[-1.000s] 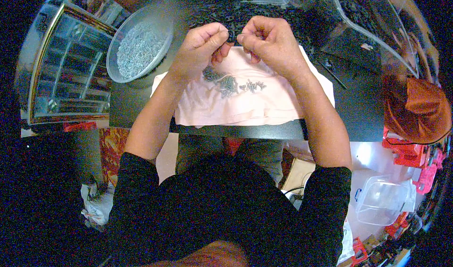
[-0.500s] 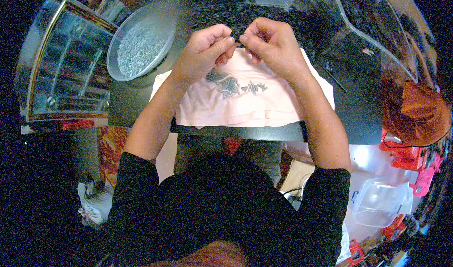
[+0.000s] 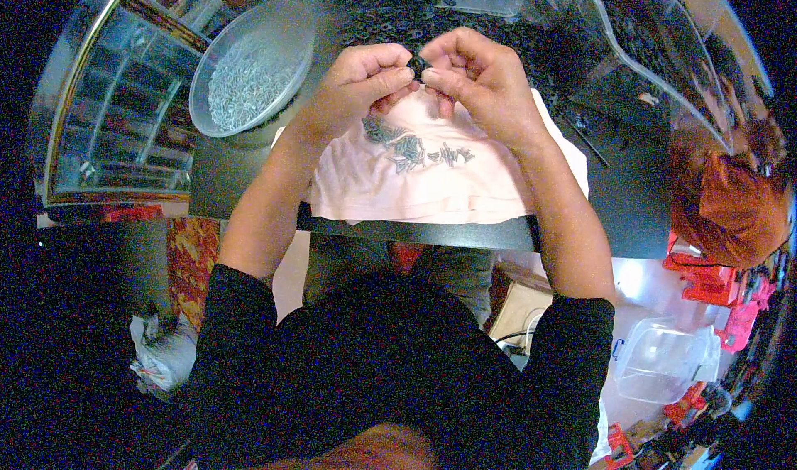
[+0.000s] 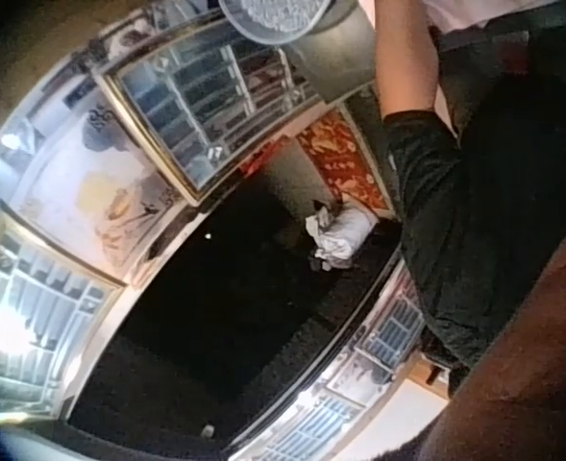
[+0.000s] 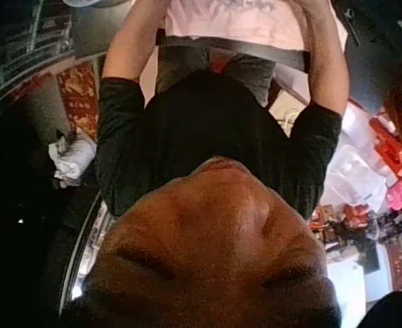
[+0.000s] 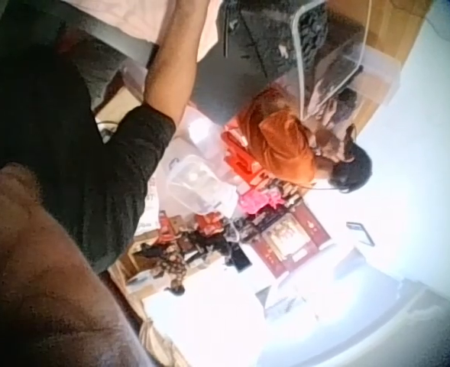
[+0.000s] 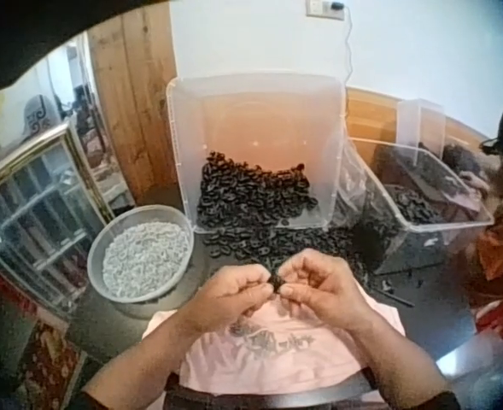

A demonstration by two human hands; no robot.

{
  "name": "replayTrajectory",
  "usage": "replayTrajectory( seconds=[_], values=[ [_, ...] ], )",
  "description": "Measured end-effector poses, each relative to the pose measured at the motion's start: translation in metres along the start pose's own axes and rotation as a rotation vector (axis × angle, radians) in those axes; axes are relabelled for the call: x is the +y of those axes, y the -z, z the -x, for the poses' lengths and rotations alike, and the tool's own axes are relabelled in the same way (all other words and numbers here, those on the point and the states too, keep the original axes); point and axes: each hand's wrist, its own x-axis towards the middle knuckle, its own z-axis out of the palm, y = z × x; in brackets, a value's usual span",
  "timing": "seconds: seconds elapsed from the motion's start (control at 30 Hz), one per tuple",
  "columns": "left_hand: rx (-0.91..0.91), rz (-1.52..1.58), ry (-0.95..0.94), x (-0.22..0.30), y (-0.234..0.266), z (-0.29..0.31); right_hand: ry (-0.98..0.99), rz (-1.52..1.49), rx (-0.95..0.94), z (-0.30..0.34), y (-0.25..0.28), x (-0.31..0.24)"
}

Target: The person assembles plastic cord locks by picking up components from the table and fitting them together by hand.

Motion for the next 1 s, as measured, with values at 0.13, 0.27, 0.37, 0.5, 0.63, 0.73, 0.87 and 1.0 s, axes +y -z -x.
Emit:
replayTrajectory(
  seconds=[0.13,0.27,0.37,0.5,0.63,0.73,0.87,1.0],
  values=[
    [-0.057,0.144,0.038,0.006,-0.001,0.002,0.012,-0.067,0.011,0.001,-0.001,0.002],
    [-0.075,0.216,0.063,0.006,0.0,0.003,0.035,-0.022,-0.006,0.002,-0.002,0.006],
    [-0.099,0.24,0.069,0.006,0.0,0.004,0.069,-0.044,-0.008,0.003,-0.003,0.006],
    [-0.119,0.166,0.069,0.002,0.002,0.004,0.11,-0.052,-0.027,0.003,-0.006,0.006],
    [-0.105,0.193,0.085,0.004,-0.001,0.005,0.108,-0.052,-0.002,0.005,-0.009,0.002],
    [-0.108,0.224,0.073,0.003,-0.004,0.004,0.08,0.061,0.039,0.006,-0.007,0.004],
    [-0.078,0.227,0.067,0.008,-0.005,0.003,0.125,0.068,0.016,0.003,-0.002,-0.004],
    [-0.004,0.085,0.058,0.008,-0.002,0.0,0.289,0.134,0.241,0.01,0.015,-0.04]
  ],
)
